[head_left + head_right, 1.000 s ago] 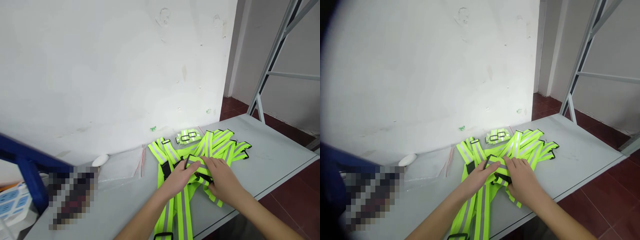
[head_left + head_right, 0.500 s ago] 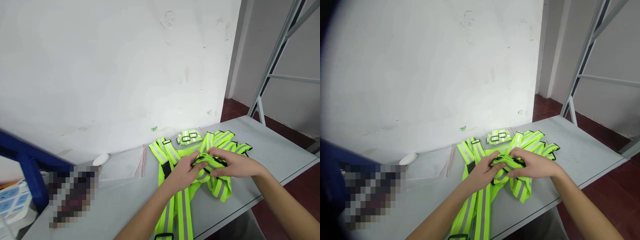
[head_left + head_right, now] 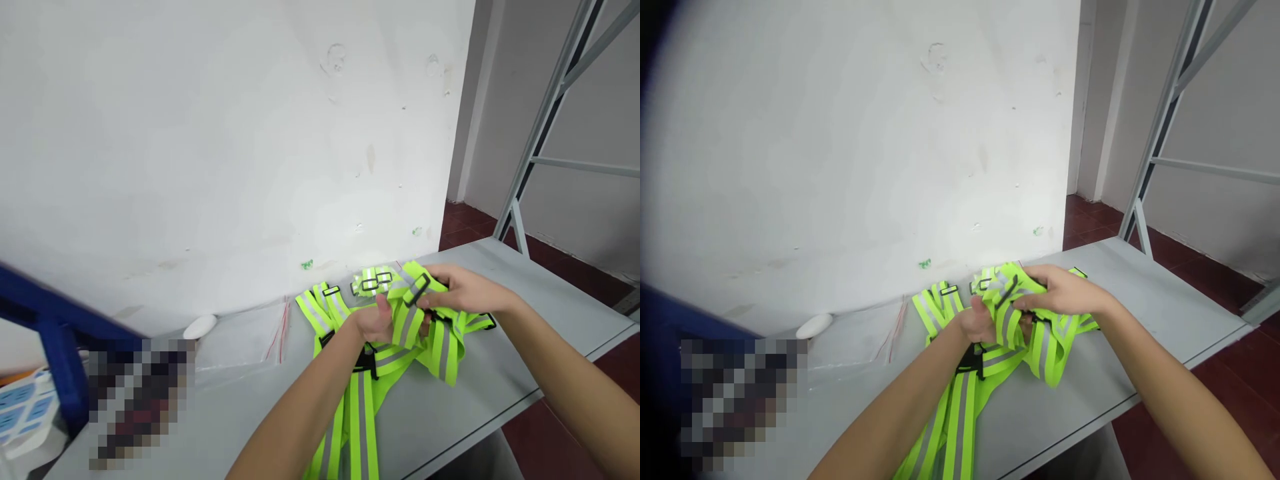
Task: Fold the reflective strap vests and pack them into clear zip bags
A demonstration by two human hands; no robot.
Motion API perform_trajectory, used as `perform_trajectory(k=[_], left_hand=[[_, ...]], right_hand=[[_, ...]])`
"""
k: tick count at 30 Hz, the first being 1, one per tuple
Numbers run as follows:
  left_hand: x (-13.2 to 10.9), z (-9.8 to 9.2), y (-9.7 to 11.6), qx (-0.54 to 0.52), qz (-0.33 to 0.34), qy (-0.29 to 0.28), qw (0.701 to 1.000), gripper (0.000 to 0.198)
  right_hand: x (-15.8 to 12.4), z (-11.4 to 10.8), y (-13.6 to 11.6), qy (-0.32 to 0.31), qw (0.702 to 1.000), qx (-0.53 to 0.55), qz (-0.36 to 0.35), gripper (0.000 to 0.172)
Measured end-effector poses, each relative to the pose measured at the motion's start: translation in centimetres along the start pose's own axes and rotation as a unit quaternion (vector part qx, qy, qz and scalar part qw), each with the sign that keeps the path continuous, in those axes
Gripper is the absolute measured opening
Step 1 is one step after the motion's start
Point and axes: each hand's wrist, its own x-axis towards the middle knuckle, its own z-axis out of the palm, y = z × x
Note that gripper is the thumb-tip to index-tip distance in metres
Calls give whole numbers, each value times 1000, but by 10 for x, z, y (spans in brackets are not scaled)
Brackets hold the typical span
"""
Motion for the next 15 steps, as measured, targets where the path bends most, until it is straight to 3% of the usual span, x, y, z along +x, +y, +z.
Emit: perform_trajectory(k=[4,7,11,15], left_hand=[[20,14,-3,-54,-4,-78,995,104],[20,18,3,-117,28,-99,988,96],[5,13,11,-153,20,-92,984,84],[-22,-1,4,-110,-29,-136,984,102]], right_hand=[[13,-34,4,50,998,-25,-17,35],[16,-54,8,68,997,-42,-8,36],[19,-63,8,115,988,-104,7,33],[27,-65,3,133,986,-104,15,35]])
